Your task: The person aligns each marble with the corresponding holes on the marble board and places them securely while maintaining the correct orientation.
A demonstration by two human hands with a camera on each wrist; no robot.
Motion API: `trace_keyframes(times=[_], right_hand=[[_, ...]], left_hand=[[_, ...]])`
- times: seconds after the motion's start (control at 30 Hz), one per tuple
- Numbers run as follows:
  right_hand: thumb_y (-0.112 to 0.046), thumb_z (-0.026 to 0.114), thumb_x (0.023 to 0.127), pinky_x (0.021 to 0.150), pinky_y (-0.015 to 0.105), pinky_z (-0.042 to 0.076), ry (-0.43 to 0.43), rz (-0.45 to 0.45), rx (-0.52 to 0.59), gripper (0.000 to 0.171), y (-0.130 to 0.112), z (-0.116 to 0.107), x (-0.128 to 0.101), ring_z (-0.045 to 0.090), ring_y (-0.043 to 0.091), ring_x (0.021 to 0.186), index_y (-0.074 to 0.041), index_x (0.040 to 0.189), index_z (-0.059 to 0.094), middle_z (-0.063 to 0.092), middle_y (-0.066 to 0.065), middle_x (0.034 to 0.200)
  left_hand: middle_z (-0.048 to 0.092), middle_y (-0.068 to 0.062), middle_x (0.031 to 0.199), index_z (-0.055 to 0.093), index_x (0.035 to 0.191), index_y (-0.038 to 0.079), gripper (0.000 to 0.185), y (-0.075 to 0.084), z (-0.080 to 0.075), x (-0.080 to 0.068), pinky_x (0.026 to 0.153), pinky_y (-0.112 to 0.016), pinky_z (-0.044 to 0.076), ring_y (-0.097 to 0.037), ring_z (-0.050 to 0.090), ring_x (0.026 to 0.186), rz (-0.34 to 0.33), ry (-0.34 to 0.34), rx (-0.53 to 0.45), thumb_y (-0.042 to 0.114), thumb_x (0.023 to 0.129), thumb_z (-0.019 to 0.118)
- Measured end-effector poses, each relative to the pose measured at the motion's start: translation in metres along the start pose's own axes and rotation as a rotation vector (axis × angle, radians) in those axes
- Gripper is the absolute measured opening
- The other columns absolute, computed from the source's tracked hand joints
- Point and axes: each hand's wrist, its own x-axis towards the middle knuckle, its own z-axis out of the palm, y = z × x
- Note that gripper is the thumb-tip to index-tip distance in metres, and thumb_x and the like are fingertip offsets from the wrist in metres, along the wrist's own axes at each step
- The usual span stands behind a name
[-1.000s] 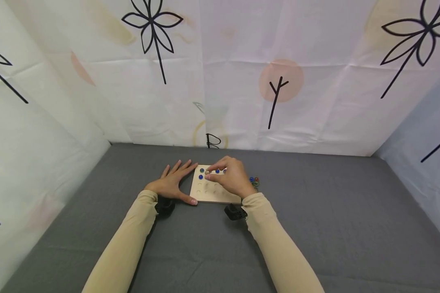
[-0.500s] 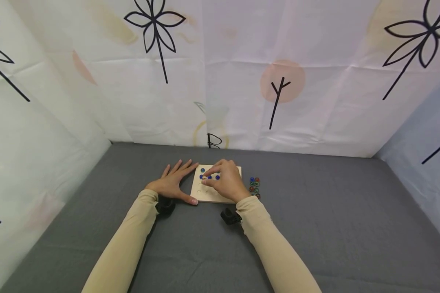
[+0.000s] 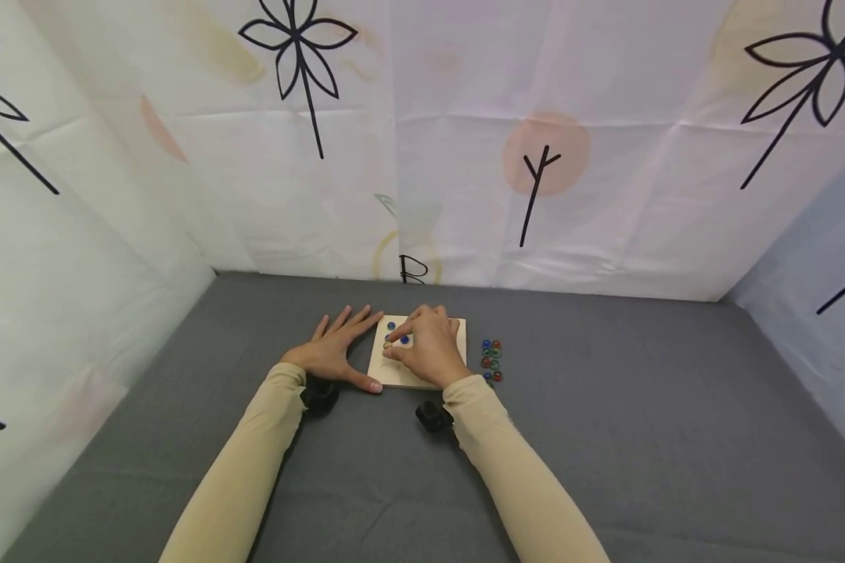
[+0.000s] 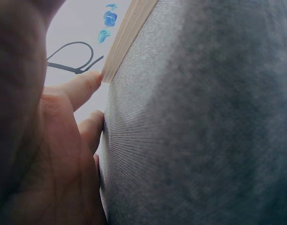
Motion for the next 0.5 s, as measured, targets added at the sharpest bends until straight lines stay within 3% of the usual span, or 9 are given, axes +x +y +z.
trace_keyframes(times=[0.5], right_hand=[[-0.028,0.086,0.084,0.090,0.054,0.029,-0.023,0.036,-0.081,0.014,0.0007,0.0056,0.0032,0.043,0.027,0.099,-0.020,0.096,0.085,0.057,0.006,0.105]], left_hand=[[0.002,-0.006,0.171,0.014,0.165,0.025,0.124,0.0016,-0.0013,0.0002,0.120,-0.063,-0.012,-0.035,-0.009,0.155,0.000,-0.007,0.006,0.063,0.071,0.085]])
